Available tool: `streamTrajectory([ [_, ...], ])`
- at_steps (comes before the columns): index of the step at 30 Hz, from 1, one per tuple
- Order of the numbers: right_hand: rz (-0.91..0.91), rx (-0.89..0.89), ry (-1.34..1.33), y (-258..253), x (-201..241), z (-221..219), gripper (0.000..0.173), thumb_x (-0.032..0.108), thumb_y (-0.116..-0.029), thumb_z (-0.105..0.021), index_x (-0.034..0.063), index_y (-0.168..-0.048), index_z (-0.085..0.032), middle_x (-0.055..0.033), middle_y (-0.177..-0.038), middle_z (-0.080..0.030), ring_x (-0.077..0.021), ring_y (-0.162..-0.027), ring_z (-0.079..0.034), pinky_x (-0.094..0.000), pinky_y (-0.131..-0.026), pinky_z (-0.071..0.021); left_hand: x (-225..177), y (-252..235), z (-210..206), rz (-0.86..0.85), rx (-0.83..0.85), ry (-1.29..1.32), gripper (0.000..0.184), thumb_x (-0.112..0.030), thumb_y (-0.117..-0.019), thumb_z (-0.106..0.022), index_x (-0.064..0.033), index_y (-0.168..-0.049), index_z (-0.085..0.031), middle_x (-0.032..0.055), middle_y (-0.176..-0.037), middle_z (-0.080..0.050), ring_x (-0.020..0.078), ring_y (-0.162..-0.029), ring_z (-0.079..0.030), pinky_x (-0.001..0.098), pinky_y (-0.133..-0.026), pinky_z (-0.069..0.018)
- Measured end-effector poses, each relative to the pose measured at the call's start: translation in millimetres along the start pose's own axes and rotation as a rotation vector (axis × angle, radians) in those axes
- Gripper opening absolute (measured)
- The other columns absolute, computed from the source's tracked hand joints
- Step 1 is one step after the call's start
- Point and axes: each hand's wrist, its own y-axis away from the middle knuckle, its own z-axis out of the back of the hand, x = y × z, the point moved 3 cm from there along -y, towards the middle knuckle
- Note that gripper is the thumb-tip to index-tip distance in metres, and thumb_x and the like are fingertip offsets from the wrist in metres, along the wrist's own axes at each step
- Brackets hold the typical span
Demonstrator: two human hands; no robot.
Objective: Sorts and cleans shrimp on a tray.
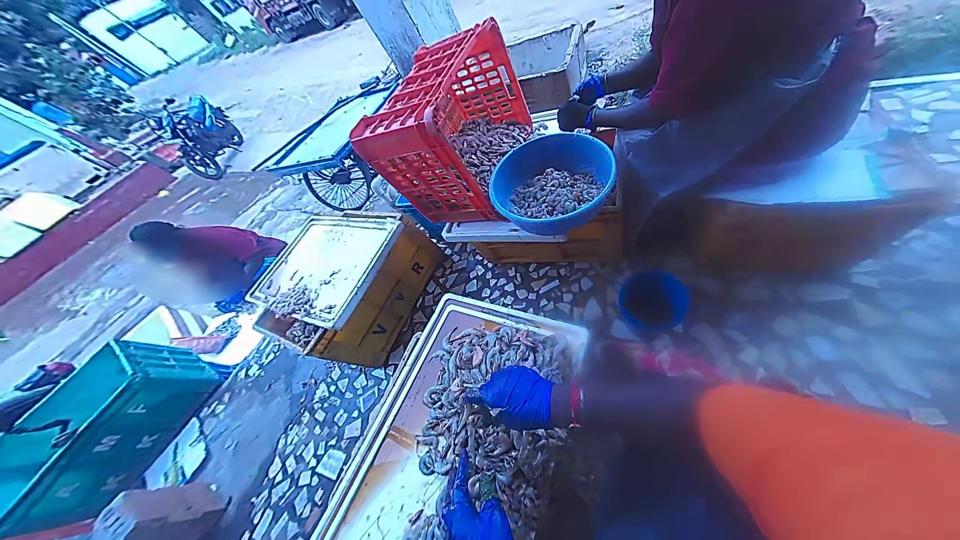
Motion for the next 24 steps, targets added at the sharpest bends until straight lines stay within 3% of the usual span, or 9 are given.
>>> streamTrajectory([
  [3, 0.041, 0.025, -0.154, 7.2, 10.3, 1.8, 0.053, 0.015, -0.0967, -0.067, 0.0096, -0.148, -0.055, -0.0219, -0.127, -0.068, -0.0387, -0.12, -0.063, -0.0589, -0.102, -0.047, -11.8, -4.1, -0.6, -0.089, -0.155, 0.011, 0.064, -0.011, -0.0891, -0.064, -0.0028, -0.151, -0.05, 0.015, -0.158, -0.047, 0.0276, -0.15, -0.04, 0.0422, -0.124, -0.0279],
  [5, -0.024, 0.124, -0.156, 9.7, 10.1, 1.0, 0.065, 0.02, -0.098, -0.067, 0.0149, -0.158, -0.043, -0.0235, -0.128, -0.067, -0.0414, -0.12, -0.063, -0.0625, -0.099, -0.0467, -31.5, -3.5, -0.5, -0.253, -0.258, -0.108, 0.068, -0.011, -0.0846, -0.066, 0.003, -0.149, -0.051, 0.0212, -0.156, -0.047, 0.0334, -0.149, -0.041, 0.0462, -0.124, -0.0276],
  [8, -0.065, 0.282, -0.113, 13.5, 9.0, 2.7, 0.068, 0.017, -0.0956, -0.067, 0.0103, -0.158, -0.04, -0.0264, -0.125, -0.065, -0.0454, -0.117, -0.062, -0.0677, -0.093, -0.0479, -47.1, -1.0, -8.4, -0.536, -0.273, -0.36, 0.051, -0.016, -0.09, -0.063, -0.0026, -0.139, -0.064, 0.0198, -0.147, -0.058, 0.0328, -0.142, -0.051, 0.0456, -0.121, -0.0346],
  [12, -0.036, 0.366, -0.139, 18.9, 7.5, 0.5, 0.059, 0.016, -0.0916, -0.073, -0.0025, -0.143, -0.051, -0.0268, -0.121, -0.066, -0.0445, -0.113, -0.064, -0.0669, -0.091, -0.0484, -55.8, 8.9, -18.9, -0.545, -0.242, -0.461, 0.042, -0.003, -0.0847, -0.064, -0.0157, -0.123, -0.078, 0.0136, -0.134, -0.069, 0.0416, -0.131, -0.06, 0.063, -0.113, -0.036],
  [16, -0.061, 0.411, -0.187, 16.4, 3.3, -3.3, 0.087, 0.037, -0.0989, -0.067, -0.0002, -0.162, -0.021, -0.0301, -0.133, -0.061, -0.0449, -0.122, -0.061, -0.064, -0.101, -0.0457, -60.9, 9.7, -12.2, -0.331, -0.238, -0.446, 0.025, -0.016, -0.0876, -0.066, -0.0228, -0.105, -0.084, 0.0051, -0.113, -0.078, 0.0342, -0.121, -0.068, 0.0717, -0.116, -0.0225],
  [18, -0.023, 0.438, -0.2, 18.4, 4.7, 0.4, 0.077, 0.038, -0.1024, -0.063, -0.0054, -0.157, -0.032, -0.0309, -0.138, -0.058, -0.0441, -0.128, -0.057, -0.0617, -0.107, -0.0425, -63.9, 10.1, -8.1, -0.2, -0.241, -0.424, 0.023, -0.017, -0.0876, -0.068, -0.0215, -0.104, -0.084, 0.0082, -0.112, -0.078, 0.0343, -0.122, -0.066, 0.0709, -0.118, -0.0159],
  [20, 0.022, 0.44, -0.176, 20.1, 3.0, 1.2, 0.048, 0.027, -0.1041, -0.06, -0.0086, -0.135, -0.057, -0.0295, -0.128, -0.063, -0.0433, -0.123, -0.06, -0.0614, -0.102, -0.0444, -57.0, 7.2, -7.2, -0.116, -0.241, -0.458, 0.027, -0.017, -0.0841, -0.068, -0.0216, -0.107, -0.082, 0.01, -0.116, -0.076, 0.0347, -0.125, -0.065, 0.0711, -0.117, -0.0161],
  [22, 0.011, 0.435, -0.14, 23.0, 1.3, 0.9, 0.031, 0.014, -0.1026, -0.058, -0.0073, -0.124, -0.064, -0.0282, -0.126, -0.064, -0.0438, -0.122, -0.06, -0.0625, -0.1, -0.0452, -47.3, 2.8, -9.4, -0.038, -0.211, -0.487, 0.029, -0.022, -0.0844, -0.069, -0.0241, -0.111, -0.08, 0.0078, -0.121, -0.075, 0.032, -0.129, -0.062, 0.0699, -0.118, -0.0153],
  [24, -0.035, 0.417, -0.11, 23.4, -0.9, -3.1, 0.028, 0.014, -0.1006, -0.06, -0.0038, -0.121, -0.066, -0.0254, -0.123, -0.065, -0.0431, -0.119, -0.061, -0.0648, -0.095, -0.0473, -44.0, -0.2, -12.7, -0.026, -0.154, -0.501, 0.035, -0.027, -0.087, -0.068, -0.0291, -0.121, -0.076, 0.0044, -0.13, -0.071, 0.0294, -0.135, -0.057, 0.0692, -0.12, -0.0128],
])
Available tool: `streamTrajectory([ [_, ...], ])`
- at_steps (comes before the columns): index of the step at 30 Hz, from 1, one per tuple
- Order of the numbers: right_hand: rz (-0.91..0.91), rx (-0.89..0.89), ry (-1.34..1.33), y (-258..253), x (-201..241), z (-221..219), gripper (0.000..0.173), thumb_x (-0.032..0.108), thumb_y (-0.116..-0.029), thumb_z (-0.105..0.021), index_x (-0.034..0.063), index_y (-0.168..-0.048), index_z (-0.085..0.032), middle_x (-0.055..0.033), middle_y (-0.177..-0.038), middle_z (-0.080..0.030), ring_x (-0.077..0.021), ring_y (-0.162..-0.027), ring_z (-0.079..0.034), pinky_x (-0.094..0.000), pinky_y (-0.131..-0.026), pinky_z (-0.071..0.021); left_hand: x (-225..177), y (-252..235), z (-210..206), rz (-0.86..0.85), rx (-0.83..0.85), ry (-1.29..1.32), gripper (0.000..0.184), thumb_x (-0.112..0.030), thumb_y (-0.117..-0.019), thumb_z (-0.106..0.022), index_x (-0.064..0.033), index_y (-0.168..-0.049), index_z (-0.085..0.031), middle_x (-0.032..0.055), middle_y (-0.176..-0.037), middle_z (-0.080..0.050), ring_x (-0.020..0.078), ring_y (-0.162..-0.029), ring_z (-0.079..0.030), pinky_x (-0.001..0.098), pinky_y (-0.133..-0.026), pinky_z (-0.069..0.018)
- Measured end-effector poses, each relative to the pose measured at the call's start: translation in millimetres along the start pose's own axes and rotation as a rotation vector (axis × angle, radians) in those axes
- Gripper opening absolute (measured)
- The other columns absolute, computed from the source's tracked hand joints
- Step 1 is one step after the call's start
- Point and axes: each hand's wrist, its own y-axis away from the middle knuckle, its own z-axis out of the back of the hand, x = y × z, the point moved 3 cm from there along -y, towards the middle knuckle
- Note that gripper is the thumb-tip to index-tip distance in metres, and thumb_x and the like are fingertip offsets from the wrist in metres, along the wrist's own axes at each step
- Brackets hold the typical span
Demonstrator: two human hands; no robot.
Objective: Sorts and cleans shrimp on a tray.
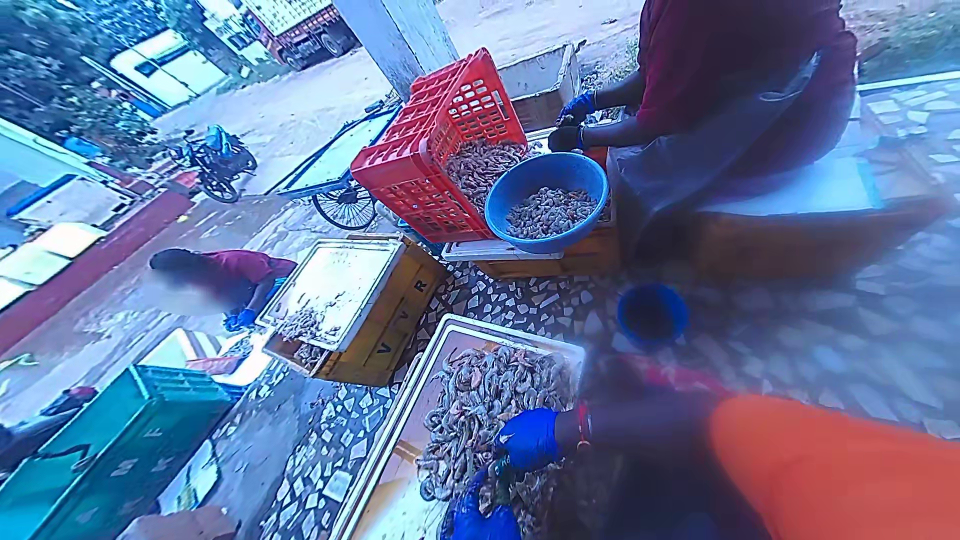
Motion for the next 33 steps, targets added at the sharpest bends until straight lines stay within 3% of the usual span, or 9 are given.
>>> streamTrajectory([
  [2, -0.039, -0.005, 0.008, -0.3, 2.2, -1.6, 0.029, 0.019, -0.1003, -0.061, -0.001, -0.12, -0.068, -0.0237, -0.12, -0.067, -0.0431, -0.116, -0.063, -0.0668, -0.09, -0.0484, -2.3, 0.5, -3.0, -0.087, 0.036, -0.025, 0.051, -0.023, -0.0873, -0.064, -0.0337, -0.137, -0.068, 0.0015, -0.141, -0.066, 0.0306, -0.141, -0.052, 0.0742, -0.118, -0.0118],
  [7, -0.088, -0.063, 0.043, 4.1, 10.3, 1.9, 0.029, 0.023, -0.0992, -0.061, 0.0018, -0.117, -0.068, -0.0226, -0.113, -0.069, -0.0432, -0.109, -0.065, -0.0675, -0.081, -0.0497, -7.4, 5.4, -2.8, -0.178, 0.033, -0.043, 0.041, -0.013, -0.0909, -0.061, -0.0171, -0.13, -0.073, 0.013, -0.125, -0.073, 0.0388, -0.128, -0.062, 0.0787, -0.114, -0.0133],
  [9, -0.086, -0.081, 0.038, 3.0, 9.3, 1.2, 0.032, 0.026, -0.1015, -0.059, 0.0008, -0.118, -0.068, -0.0227, -0.115, -0.069, -0.0427, -0.111, -0.065, -0.0665, -0.084, -0.0495, -11.8, 6.3, 3.6, -0.175, 0.026, -0.116, 0.045, -0.01, -0.0892, -0.061, -0.0184, -0.132, -0.072, 0.013, -0.127, -0.072, 0.039, -0.128, -0.062, 0.0788, -0.113, -0.0154],
  [14, -0.072, -0.102, 0.042, 0.2, 7.0, -1.3, 0.036, 0.032, -0.103, -0.058, 0.0008, -0.117, -0.069, -0.0223, -0.114, -0.069, -0.0418, -0.112, -0.065, -0.0653, -0.086, -0.0495, -4.9, 10.1, -2.3, -0.19, -0.032, -0.123, 0.033, -0.009, -0.0919, -0.058, -0.0099, -0.118, -0.077, 0.0165, -0.118, -0.075, 0.0403, -0.118, -0.068, 0.0765, -0.109, -0.0296],
  [17, 0.011, -0.131, 0.112, -1.7, 5.3, 1.8, 0.032, 0.031, -0.1006, -0.063, 0.0028, -0.114, -0.071, -0.0209, -0.108, -0.07, -0.0412, -0.107, -0.066, -0.065, -0.084, -0.0501, 17.1, 10.8, -17.0, -0.032, 0.066, 0.205, 0.036, -0.006, -0.096, -0.053, -0.0021, -0.128, -0.07, 0.0204, -0.127, -0.07, 0.0352, -0.125, -0.063, 0.0591, -0.113, -0.0388],
  [21, 0.273, -0.209, 0.178, -3.6, 4.2, -2.6, 0.025, 0.03, -0.0972, -0.068, 0.0069, -0.106, -0.075, -0.0149, -0.101, -0.073, -0.0351, -0.102, -0.068, -0.0602, -0.089, -0.0499, 26.3, 8.0, -10.4, 0.143, 0.118, 0.749, 0.029, -0.002, -0.1018, -0.051, 0.0058, -0.124, -0.068, 0.0173, -0.121, -0.071, 0.0148, -0.114, -0.067, 0.0307, -0.103, -0.0517],
  [25, 0.298, -0.235, 0.066, -3.9, 1.9, -0.4, 0.027, 0.028, -0.0993, -0.067, 0.0041, -0.11, -0.074, -0.0179, -0.104, -0.073, -0.0357, -0.107, -0.067, -0.0573, -0.095, -0.0487, 40.1, 5.5, -11.9, 0.178, 0.077, 0.786, 0.027, -0.004, -0.1038, -0.051, 0.0045, -0.123, -0.069, 0.0154, -0.121, -0.072, 0.0109, -0.113, -0.067, 0.0273, -0.103, -0.0511],
  [30, 0.218, -0.217, 0.044, -3.8, 2.5, 0.7, 0.03, 0.033, -0.1007, -0.065, 0.0059, -0.11, -0.073, -0.0169, -0.108, -0.072, -0.0361, -0.108, -0.067, -0.0598, -0.093, -0.0493, 38.1, 0.3, 1.8, 0.088, 0.251, 0.889, 0.05, -0.001, -0.1003, -0.054, 0.0033, -0.15, -0.047, 0.0208, -0.148, -0.055, 0.0211, -0.133, -0.057, 0.0335, -0.111, -0.0473],
  [33, 0.251, -0.207, -0.026, -3.6, 10.8, -7.9, 0.029, 0.031, -0.0992, -0.067, 0.0055, -0.11, -0.074, -0.0165, -0.107, -0.073, -0.034, -0.107, -0.067, -0.0579, -0.094, -0.05, 30.1, 9.2, 4.0, 0.055, 0.231, 0.916, 0.042, -0.002, -0.0969, -0.062, 0.0102, -0.137, -0.056, 0.0203, -0.135, -0.064, 0.0152, -0.121, -0.064, 0.0289, -0.104, -0.0524],
])
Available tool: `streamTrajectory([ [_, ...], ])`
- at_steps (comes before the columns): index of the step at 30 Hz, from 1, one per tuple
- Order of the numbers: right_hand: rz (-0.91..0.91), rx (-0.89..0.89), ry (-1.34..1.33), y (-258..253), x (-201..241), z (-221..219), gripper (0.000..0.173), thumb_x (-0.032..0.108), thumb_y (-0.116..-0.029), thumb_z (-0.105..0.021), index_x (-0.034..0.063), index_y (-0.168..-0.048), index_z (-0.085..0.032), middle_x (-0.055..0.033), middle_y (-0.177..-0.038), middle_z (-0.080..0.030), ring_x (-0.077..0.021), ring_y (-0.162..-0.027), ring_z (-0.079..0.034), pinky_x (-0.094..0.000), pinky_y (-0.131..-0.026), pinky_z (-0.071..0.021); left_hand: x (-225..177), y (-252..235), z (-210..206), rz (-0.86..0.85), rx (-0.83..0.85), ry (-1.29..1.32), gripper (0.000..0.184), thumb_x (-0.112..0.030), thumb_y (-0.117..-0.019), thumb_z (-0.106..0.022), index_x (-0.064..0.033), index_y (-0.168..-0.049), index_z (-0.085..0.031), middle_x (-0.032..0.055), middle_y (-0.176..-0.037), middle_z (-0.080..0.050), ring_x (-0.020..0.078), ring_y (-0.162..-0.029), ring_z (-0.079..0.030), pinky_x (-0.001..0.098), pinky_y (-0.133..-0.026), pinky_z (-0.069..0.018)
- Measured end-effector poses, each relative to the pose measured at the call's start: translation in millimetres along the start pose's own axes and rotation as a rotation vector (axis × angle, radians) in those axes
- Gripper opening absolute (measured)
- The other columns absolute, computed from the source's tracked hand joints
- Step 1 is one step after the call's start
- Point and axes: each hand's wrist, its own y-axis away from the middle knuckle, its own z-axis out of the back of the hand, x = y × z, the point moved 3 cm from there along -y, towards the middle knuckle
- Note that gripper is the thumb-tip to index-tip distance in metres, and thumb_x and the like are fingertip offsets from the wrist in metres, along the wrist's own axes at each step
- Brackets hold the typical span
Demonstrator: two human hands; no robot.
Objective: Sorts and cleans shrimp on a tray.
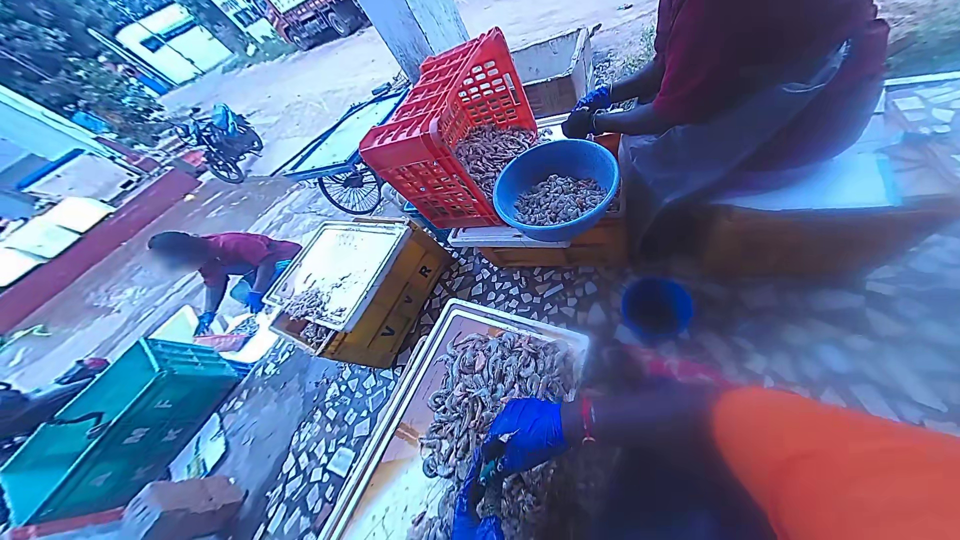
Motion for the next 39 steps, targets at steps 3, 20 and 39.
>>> streamTrajectory([
  [3, 0.03, 0.032, 0.065, -1.5, 6.5, -8.1, 0.031, 0.034, -0.0997, -0.065, 0.005, -0.105, -0.074, -0.0164, -0.102, -0.072, -0.0346, -0.103, -0.067, -0.0589, -0.09, -0.0494, 19.7, 3.4, 1.5, -0.017, -0.039, -0.158, 0.032, -0.01, -0.0953, -0.065, 0.0057, -0.123, -0.066, 0.0158, -0.118, -0.07, 0.0117, -0.11, -0.067, 0.0284, -0.099, -0.0533],
  [20, 0.025, 0.074, 0.215, -1.4, 21.2, -35.0, 0.033, 0.013, -0.0953, -0.066, 0.0004, -0.126, -0.065, -0.0233, -0.118, -0.067, -0.0434, -0.115, -0.062, -0.0636, -0.093, -0.0482, 6.6, 10.9, -3.0, 0.038, -0.183, 0.436, 0.033, -0.012, -0.1059, -0.04, 0.0045, -0.131, -0.053, 0.0052, -0.115, -0.066, 0.0083, -0.104, -0.066, 0.0288, -0.094, -0.0557],
  [39, -0.352, 0.052, 0.399, -11.9, -24.0, -29.4, 0.032, 0.031, -0.0971, -0.065, 0.0097, -0.121, -0.071, -0.016, -0.119, -0.07, -0.0363, -0.115, -0.064, -0.0603, -0.096, -0.0483, 17.6, 8.7, 79.2, 0.297, -0.763, -0.128, 0.058, -0.004, -0.0967, -0.062, -0.001, -0.153, -0.046, 0.0194, -0.158, -0.045, 0.024, -0.147, -0.043, 0.0353, -0.121, -0.0327],
])
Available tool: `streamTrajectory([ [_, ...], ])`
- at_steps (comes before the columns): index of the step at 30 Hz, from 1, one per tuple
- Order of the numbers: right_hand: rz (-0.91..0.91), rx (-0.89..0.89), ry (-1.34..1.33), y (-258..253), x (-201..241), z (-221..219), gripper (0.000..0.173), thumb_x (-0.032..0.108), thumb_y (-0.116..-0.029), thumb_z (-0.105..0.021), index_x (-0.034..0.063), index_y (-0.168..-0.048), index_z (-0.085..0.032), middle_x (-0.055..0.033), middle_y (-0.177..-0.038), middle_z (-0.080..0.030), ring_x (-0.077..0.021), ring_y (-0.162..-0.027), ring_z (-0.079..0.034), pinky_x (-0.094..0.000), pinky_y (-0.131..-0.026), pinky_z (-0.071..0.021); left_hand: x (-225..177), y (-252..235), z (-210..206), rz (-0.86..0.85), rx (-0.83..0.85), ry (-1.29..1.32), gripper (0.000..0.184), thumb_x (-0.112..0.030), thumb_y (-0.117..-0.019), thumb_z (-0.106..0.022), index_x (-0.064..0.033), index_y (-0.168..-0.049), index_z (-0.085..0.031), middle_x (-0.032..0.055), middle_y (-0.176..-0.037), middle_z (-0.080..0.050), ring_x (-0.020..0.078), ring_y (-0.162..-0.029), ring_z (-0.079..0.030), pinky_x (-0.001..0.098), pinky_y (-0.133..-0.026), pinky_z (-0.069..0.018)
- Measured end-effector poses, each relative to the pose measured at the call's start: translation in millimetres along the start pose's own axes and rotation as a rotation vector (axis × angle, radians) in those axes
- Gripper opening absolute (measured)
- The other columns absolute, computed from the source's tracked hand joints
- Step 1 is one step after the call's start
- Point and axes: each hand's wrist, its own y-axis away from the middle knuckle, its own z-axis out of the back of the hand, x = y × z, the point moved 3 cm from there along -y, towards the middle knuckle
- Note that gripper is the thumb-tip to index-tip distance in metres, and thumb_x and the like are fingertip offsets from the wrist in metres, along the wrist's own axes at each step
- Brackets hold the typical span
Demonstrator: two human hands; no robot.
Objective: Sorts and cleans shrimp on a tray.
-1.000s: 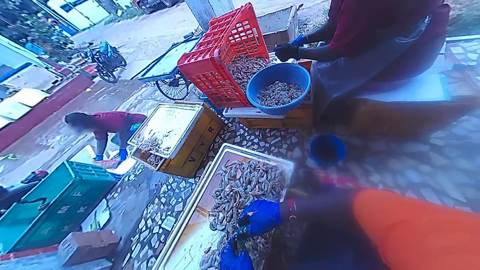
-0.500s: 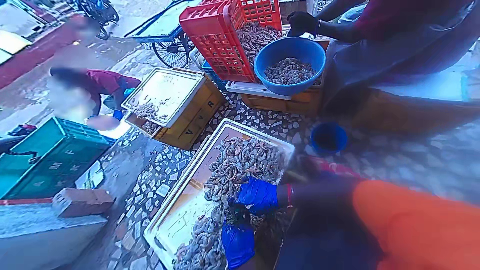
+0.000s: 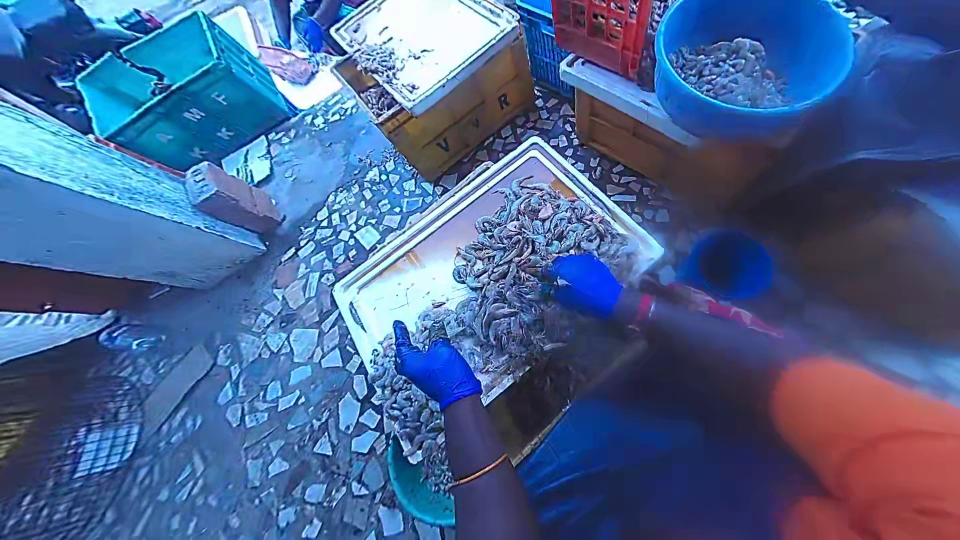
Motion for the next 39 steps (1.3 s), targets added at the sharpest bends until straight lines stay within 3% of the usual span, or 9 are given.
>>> streamTrajectory([
  [4, -0.238, -0.034, 0.155, -21.3, -29.6, 12.9, 0.032, 0.024, -0.096, -0.062, -0.0006, -0.116, -0.068, -0.0235, -0.124, -0.065, -0.0418, -0.118, -0.062, -0.0633, -0.094, -0.0483, -9.2, 18.4, -16.7, -0.15, 0.182, -0.016, 0.054, 0.0, -0.092, -0.062, -0.0063, -0.146, -0.057, 0.0182, -0.153, -0.05, 0.0282, -0.145, -0.043, 0.0406, -0.121, -0.0335],
  [9, -0.243, -0.044, 0.165, -29.5, -32.2, 4.2, 0.03, 0.022, -0.0957, -0.063, 0.0021, -0.117, -0.069, -0.0225, -0.124, -0.065, -0.0419, -0.118, -0.062, -0.0638, -0.093, -0.0483, -9.3, 36.7, -49.2, -0.133, 0.557, -0.354, 0.049, -0.009, -0.096, -0.061, -0.0209, -0.143, -0.062, 0.0151, -0.154, -0.05, 0.0349, -0.143, -0.045, 0.0541, -0.116, -0.037],
  [13, -0.066, -0.144, 0.122, -16.8, -13.4, 18.3, 0.027, 0.026, -0.0982, -0.061, 0.0083, -0.115, -0.073, -0.0186, -0.117, -0.069, -0.0377, -0.113, -0.066, -0.0599, -0.092, -0.0514, -19.5, 43.5, -55.0, -0.268, 0.503, -0.461, 0.069, -0.003, -0.0853, -0.069, -0.0409, -0.143, -0.061, 0.0021, -0.16, -0.046, 0.0344, -0.141, -0.048, 0.0623, -0.108, -0.0414],
  [16, 0.042, 0.065, -0.097, -2.5, 16.0, 20.5, 0.029, 0.021, -0.1032, -0.057, 0.0083, -0.126, -0.071, -0.0173, -0.123, -0.07, -0.0351, -0.117, -0.065, -0.0565, -0.1, -0.0493, -23.4, 50.5, -61.2, -0.397, 0.524, -0.471, 0.077, -0.002, -0.0826, -0.066, -0.0465, -0.144, -0.058, -0.0013, -0.157, -0.05, 0.0306, -0.142, -0.047, 0.063, -0.109, -0.0376],
  [19, 0.047, 0.245, -0.172, -0.8, 32.6, 12.0, 0.037, 0.023, -0.1067, -0.048, 0.0098, -0.136, -0.064, -0.0193, -0.129, -0.067, -0.0358, -0.123, -0.062, -0.0568, -0.105, -0.0449, -27.8, 56.8, -63.2, -0.407, 0.562, -0.553, 0.057, -0.005, -0.0893, -0.06, -0.0381, -0.135, -0.069, 0.0055, -0.131, -0.071, 0.0286, -0.129, -0.061, 0.0616, -0.12, -0.0243],
  [23, -0.005, 0.278, -0.204, 1.0, 33.5, 14.9, 0.036, 0.028, -0.1069, -0.048, 0.0102, -0.132, -0.067, -0.0168, -0.13, -0.067, -0.0323, -0.122, -0.063, -0.0546, -0.106, -0.0455, -29.5, 65.5, -68.4, -0.588, 0.454, -0.82, 0.053, -0.011, -0.0969, -0.057, -0.0406, -0.141, -0.064, 0.0073, -0.12, -0.075, 0.0316, -0.117, -0.067, 0.0694, -0.119, -0.0172],
  [27, -0.056, 0.255, -0.091, 6.2, 33.1, 27.3, 0.037, 0.034, -0.1054, -0.051, 0.0093, -0.129, -0.067, -0.0183, -0.129, -0.067, -0.036, -0.125, -0.061, -0.0585, -0.104, -0.045, -33.8, 74.9, -73.3, -0.525, 0.503, -0.871, 0.036, -0.01, -0.0998, -0.054, -0.0162, -0.13, -0.071, 0.0135, -0.121, -0.073, 0.0347, -0.118, -0.066, 0.0667, -0.12, -0.0199],
  [34, 0.156, 0.127, -0.077, 11.2, 25.8, 31.5, 0.035, 0.033, -0.1044, -0.054, 0.0079, -0.122, -0.071, -0.019, -0.122, -0.07, -0.0375, -0.12, -0.063, -0.0586, -0.106, -0.0429, -31.8, 66.9, -60.4, -0.006, 0.561, -0.198, 0.037, -0.001, -0.1027, -0.048, -0.0025, -0.136, -0.064, 0.0189, -0.134, -0.066, 0.0292, -0.13, -0.06, 0.0488, -0.113, -0.0433],
  [39, 0.22, 0.067, -0.154, 13.3, 19.6, 28.0, 0.041, 0.042, -0.1033, -0.055, 0.0079, -0.116, -0.073, -0.0172, -0.116, -0.072, -0.0349, -0.116, -0.065, -0.056, -0.105, -0.0452, -29.1, 55.2, -54.6, 0.015, 0.458, -0.034, 0.03, -0.002, -0.1046, -0.049, -0.003, -0.125, -0.071, 0.0141, -0.125, -0.071, 0.0222, -0.122, -0.065, 0.0418, -0.11, -0.0472],
])
